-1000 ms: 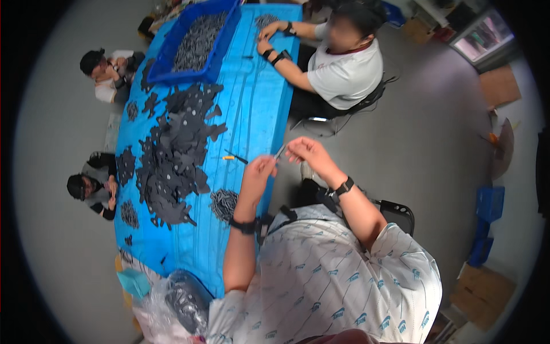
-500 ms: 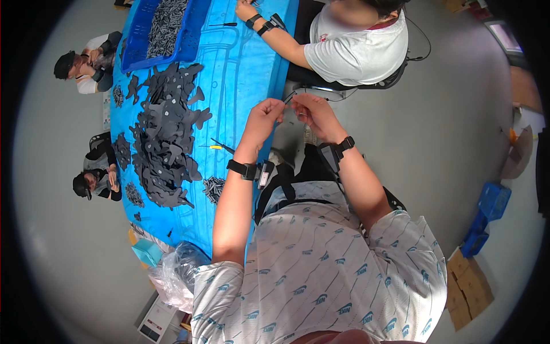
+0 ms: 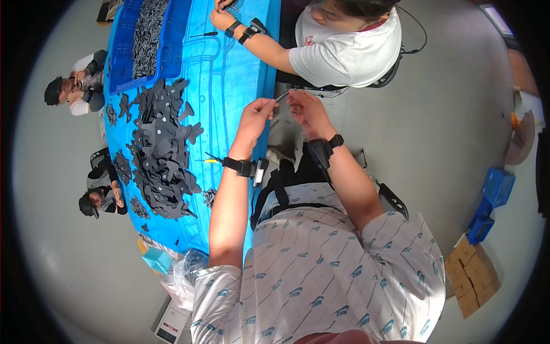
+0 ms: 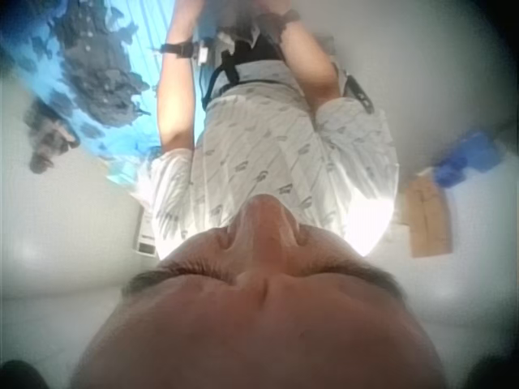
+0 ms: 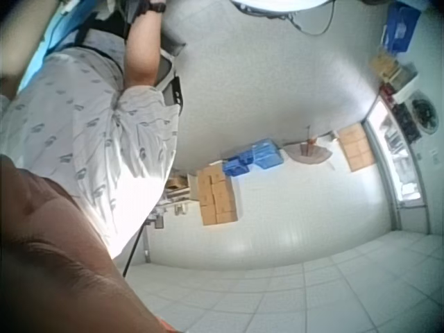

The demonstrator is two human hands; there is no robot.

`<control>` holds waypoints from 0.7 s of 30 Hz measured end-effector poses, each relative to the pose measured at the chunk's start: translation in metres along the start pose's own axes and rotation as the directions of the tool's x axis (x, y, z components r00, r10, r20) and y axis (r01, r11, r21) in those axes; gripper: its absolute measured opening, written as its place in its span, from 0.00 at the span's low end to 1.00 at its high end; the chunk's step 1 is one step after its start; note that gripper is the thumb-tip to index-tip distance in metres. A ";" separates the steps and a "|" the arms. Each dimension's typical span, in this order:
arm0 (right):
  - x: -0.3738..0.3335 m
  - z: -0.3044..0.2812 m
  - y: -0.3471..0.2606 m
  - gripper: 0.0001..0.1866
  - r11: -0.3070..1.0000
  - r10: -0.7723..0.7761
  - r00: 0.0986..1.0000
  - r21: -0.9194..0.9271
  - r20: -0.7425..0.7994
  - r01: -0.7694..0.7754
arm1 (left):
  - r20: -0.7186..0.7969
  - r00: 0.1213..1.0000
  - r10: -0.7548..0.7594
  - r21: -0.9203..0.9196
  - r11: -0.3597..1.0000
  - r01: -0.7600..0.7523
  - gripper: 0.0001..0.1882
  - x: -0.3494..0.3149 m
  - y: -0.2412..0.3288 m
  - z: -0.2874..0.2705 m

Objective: Organize and gather shoe components and materials in a manufacturing setting.

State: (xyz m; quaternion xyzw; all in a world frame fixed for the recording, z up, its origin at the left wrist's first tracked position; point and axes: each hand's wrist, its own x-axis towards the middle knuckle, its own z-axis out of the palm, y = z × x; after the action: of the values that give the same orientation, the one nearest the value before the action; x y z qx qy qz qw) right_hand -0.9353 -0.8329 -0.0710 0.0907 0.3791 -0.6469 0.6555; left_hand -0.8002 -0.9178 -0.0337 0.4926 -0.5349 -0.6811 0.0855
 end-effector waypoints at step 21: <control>0.004 -0.011 -0.003 0.08 0.998 -0.016 0.997 0.060 -0.079 0.020 | -0.042 0.991 -0.131 -0.265 0.957 0.115 0.10 0.003 -0.006 -0.014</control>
State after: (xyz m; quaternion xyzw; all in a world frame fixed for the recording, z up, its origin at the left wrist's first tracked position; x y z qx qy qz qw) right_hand -0.9429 -0.8296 -0.0801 0.1327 0.3857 -0.6599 0.6311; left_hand -0.7885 -0.9259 -0.0395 0.5292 -0.4058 -0.7349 0.1230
